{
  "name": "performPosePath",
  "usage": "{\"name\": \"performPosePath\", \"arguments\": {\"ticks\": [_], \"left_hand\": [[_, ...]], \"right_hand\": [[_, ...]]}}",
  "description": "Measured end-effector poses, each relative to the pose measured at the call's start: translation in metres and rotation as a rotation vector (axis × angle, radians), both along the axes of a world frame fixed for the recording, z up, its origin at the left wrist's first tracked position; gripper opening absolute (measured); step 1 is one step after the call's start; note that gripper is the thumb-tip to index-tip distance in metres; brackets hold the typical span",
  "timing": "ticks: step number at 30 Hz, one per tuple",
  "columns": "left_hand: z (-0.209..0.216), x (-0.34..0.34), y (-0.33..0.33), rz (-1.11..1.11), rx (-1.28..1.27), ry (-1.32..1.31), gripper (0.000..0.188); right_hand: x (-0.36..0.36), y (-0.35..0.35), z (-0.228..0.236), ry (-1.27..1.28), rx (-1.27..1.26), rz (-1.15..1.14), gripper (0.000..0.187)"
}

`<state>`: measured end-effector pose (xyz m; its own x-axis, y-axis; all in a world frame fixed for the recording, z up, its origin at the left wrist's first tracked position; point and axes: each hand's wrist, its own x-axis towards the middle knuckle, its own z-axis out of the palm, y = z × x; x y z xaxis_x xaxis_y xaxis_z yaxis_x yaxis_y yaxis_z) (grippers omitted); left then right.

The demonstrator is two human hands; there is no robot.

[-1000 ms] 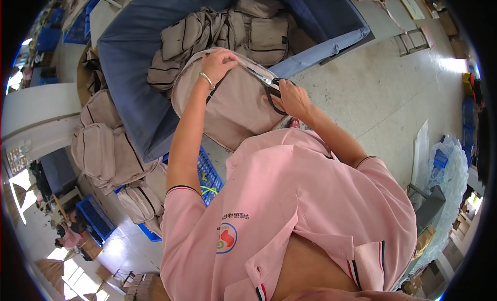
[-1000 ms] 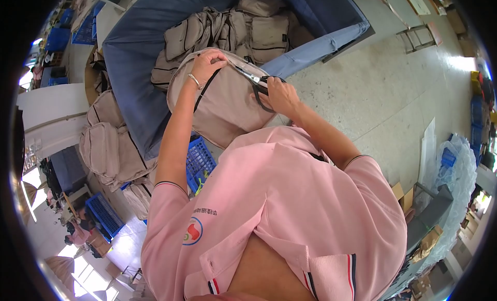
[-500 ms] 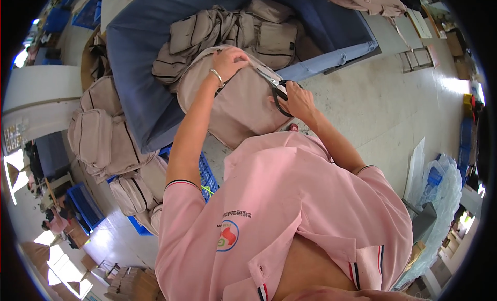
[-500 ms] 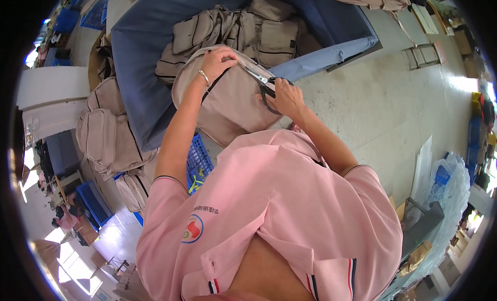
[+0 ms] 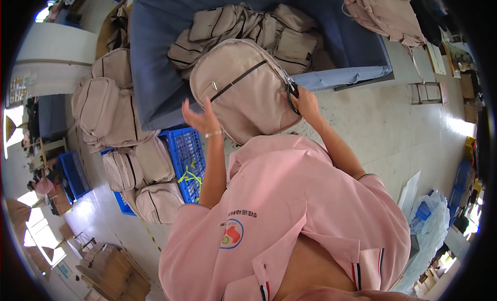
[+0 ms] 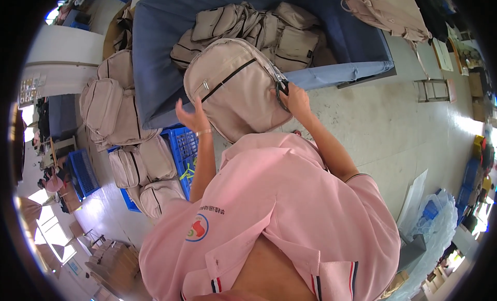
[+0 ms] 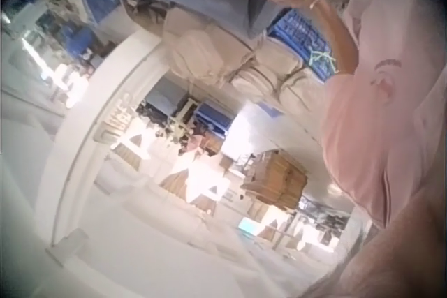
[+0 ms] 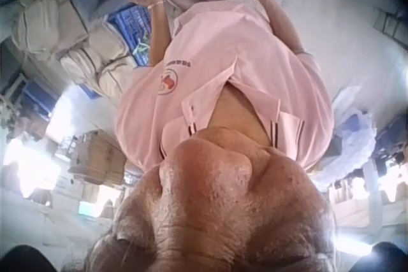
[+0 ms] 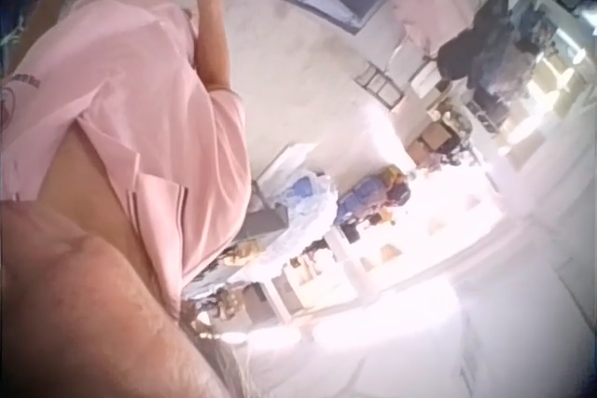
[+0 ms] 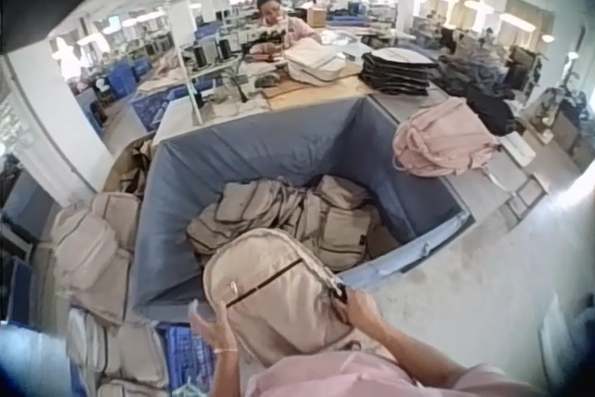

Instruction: The recorder uses scissors to trim loose threads from several manufactured backpack panels and then organizes them into bins.

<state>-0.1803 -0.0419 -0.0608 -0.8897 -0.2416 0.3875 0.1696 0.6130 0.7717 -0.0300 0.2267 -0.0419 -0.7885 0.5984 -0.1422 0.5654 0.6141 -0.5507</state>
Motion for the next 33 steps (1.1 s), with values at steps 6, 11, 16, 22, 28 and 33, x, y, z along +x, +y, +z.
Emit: {"name": "performPosePath", "arguments": {"ticks": [6, 11, 16, 22, 28, 33], "left_hand": [[-0.079, 0.095, -0.027, -0.042, 0.934, -0.774, 0.055], [-0.084, 0.097, -0.015, -0.064, 0.754, -0.641, 0.042], [-0.070, 0.099, -0.008, -0.118, 0.769, -0.553, 0.040], [-0.080, 0.112, -0.026, -0.108, 0.500, -0.622, 0.038], [-0.005, 0.130, -0.036, -0.045, 1.159, -0.537, 0.024], [0.035, 0.148, -0.118, 0.146, 1.153, -0.355, 0.019]], "right_hand": [[0.002, 0.006, -0.002, 0.013, -0.146, 0.059, 0.068], [0.023, 0.000, 0.002, 0.112, -0.008, 0.092, 0.066], [0.026, 0.004, 0.010, 0.141, 0.223, 0.177, 0.063], [0.000, 0.011, 0.006, -0.033, 0.139, 0.229, 0.049], [0.009, 0.032, -0.011, 0.361, 0.019, 0.196, 0.021], [-0.005, 0.013, -0.023, 0.531, -0.051, 0.390, 0.021]]}}
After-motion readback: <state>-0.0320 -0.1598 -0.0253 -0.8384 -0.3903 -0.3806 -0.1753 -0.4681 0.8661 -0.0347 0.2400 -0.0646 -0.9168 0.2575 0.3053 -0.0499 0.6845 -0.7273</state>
